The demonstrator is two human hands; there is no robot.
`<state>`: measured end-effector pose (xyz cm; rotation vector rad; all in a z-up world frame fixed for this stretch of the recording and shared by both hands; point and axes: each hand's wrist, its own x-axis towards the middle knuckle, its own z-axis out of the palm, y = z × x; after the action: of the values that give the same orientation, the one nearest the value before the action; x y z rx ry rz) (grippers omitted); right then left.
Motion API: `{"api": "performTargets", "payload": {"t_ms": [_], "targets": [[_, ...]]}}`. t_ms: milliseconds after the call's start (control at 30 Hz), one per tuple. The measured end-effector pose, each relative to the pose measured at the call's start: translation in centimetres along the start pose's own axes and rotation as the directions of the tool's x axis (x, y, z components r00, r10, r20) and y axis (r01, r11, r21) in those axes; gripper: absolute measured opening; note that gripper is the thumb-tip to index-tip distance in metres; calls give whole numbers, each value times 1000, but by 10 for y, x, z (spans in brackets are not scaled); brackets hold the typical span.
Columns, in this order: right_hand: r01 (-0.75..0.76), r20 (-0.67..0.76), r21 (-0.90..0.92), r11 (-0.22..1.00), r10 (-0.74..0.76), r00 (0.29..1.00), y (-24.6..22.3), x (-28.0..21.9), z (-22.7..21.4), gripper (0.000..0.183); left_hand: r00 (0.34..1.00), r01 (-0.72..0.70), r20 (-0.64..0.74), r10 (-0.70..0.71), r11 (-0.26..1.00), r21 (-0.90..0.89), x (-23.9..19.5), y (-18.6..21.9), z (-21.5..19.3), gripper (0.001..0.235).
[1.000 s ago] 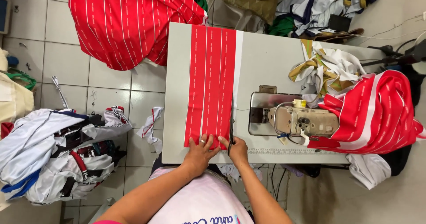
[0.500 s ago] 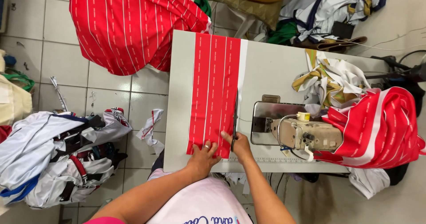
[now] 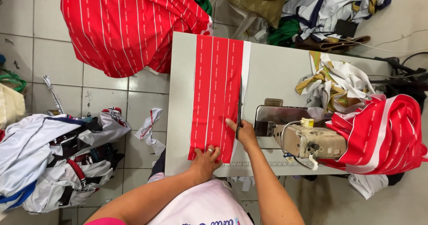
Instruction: Cutting strips of red and white striped fabric using scissors on a workbench in a sewing factory.
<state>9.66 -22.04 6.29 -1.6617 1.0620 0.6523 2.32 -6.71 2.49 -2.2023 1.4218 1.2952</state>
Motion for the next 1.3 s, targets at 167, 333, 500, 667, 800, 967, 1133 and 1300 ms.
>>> {"api": "performTargets", "payload": {"t_ms": [167,333,500,667,800,967,1133,1300], "targets": [[89,-27,48,995,-88,996,15,23,0,44,1000,0,-19,-1,1000,-13,4,-1,3,50],[44,14,-29,999,-43,999,-20,19,-2,48,1000,-15,2,15,999,-32,5,-2,3,50],[39,-1,-26,999,-39,999,-33,27,-4,42,999,-17,35,17,1000,-16,-2,-3,-4,55],[53,25,-30,998,-52,998,-29,18,-15,47,1000,-11,-17,11,1000,-17,-8,-3,-3,50],[141,135,113,984,-156,979,26,13,-30,58,880,24,-460,-119,978,-207,2,-10,4,44],[72,261,207,976,-126,957,134,-42,-36,52,910,173,-314,-272,935,-310,-31,-17,-37,65],[-21,266,300,954,-62,962,259,-75,-52,48,916,295,-221,-333,937,-189,-27,13,-17,71],[-64,59,245,967,51,997,348,-94,-88,33,894,287,-280,-350,926,-244,-22,55,29,74]]}}
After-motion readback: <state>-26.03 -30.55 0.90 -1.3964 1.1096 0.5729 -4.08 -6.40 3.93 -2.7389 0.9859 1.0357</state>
